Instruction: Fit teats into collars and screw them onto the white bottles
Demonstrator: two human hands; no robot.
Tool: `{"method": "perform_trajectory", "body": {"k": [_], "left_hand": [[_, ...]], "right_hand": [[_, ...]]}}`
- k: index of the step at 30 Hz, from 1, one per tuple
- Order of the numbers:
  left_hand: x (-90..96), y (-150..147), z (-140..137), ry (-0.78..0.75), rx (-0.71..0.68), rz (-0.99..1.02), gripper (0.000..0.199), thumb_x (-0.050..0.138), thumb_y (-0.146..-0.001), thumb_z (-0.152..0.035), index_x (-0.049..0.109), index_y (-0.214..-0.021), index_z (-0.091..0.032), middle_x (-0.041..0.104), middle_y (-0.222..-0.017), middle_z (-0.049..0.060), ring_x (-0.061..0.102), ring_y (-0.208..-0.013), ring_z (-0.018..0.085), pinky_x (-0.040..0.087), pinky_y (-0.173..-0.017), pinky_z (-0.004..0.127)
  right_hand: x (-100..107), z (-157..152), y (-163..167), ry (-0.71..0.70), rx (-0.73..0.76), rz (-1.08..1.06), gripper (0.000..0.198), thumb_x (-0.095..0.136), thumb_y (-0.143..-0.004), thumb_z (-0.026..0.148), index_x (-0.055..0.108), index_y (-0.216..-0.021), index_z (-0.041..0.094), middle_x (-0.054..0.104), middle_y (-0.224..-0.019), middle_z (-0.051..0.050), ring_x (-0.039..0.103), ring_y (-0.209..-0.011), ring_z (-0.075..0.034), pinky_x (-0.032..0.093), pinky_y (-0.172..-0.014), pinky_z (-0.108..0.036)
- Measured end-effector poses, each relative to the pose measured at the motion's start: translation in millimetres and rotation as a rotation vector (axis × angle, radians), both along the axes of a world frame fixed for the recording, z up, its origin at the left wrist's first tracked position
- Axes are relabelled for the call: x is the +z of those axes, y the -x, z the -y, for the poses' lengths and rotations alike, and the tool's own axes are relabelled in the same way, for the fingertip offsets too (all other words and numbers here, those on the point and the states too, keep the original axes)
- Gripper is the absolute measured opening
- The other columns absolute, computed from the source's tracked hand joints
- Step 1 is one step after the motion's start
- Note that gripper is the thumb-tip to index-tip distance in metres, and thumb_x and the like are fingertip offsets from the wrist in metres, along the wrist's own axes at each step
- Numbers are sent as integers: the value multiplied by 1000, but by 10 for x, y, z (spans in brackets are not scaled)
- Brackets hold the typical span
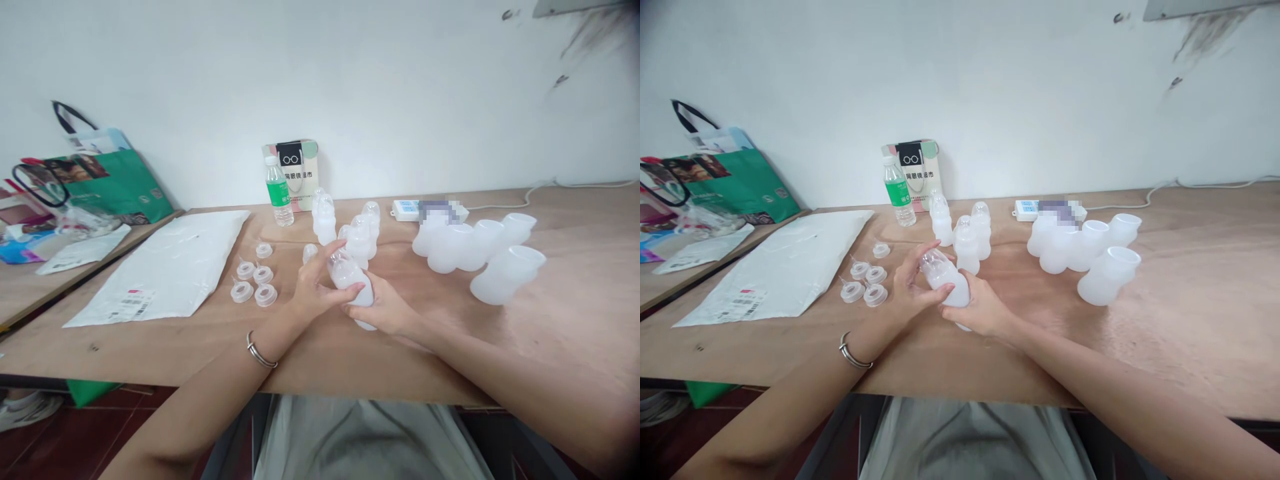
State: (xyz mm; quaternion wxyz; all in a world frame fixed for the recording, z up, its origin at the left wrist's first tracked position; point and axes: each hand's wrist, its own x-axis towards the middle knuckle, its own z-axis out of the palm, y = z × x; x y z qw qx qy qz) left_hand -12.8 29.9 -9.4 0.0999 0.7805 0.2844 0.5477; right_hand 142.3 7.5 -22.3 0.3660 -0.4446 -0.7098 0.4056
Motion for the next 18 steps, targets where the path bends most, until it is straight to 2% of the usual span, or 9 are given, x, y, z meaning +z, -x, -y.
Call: {"method": "perform_trajectory", "body": {"k": [3, 6, 10, 12, 14, 18], "left_hand": [[0, -21, 4, -62, -38, -40, 63, 69, -67, -36, 43, -122, -22, 63, -107, 10, 61, -96, 22, 50, -83, 38], [-1, -43, -19, -103, -58, -117, 63, 66, -69, -41, 42, -125, -23, 63, -105, 9, 61, -93, 21, 49, -82, 37], [3, -17, -70, -175, -52, -192, 80, 60, -70, -54, 28, -136, -22, 58, -113, 12, 57, -99, 24, 44, -87, 40], [4, 27, -91, -199, -20, -172, 82, 53, -72, -60, 22, -138, -22, 56, -117, 13, 55, -103, 26, 41, -90, 43], [6, 87, -111, -209, 22, -119, 74, 48, -76, -59, 25, -137, -23, 54, -118, 12, 54, -104, 26, 40, -90, 44], [15, 206, -181, -197, 130, -50, 50, 46, -85, -42, 36, -129, -21, 54, -115, 11, 53, -105, 22, 42, -88, 40]], "right_hand": [[-39, -54, -46, -57, 19, 30, 40, 62, -61, 20, 47, -98, 21, 57, -79, 1, 53, -67, -16, 40, -54, -25], [-71, -99, -89, -85, 49, 10, 55, 62, -59, 18, 38, -109, 20, 57, -91, -3, 55, -77, -19, 44, -60, -27], [-50, -115, -137, -179, 12, 45, 54, 66, -62, 26, 37, -108, 19, 55, -97, -7, 56, -84, -22, 46, -67, -33], [-22, -127, -174, -274, -73, 31, 51, 68, -64, 31, 41, -105, 19, 56, -99, -8, 55, -90, -24, 46, -73, -35], [-2, -165, -230, -367, -218, -30, 50, 68, -67, 37, 42, -106, 19, 55, -103, -9, 54, -97, -25, 45, -81, -38], [-35, -348, -395, -457, -504, -95, 55, 66, -70, 44, 40, -113, 22, 51, -110, -8, 53, -101, -25, 44, -85, -44]]}}
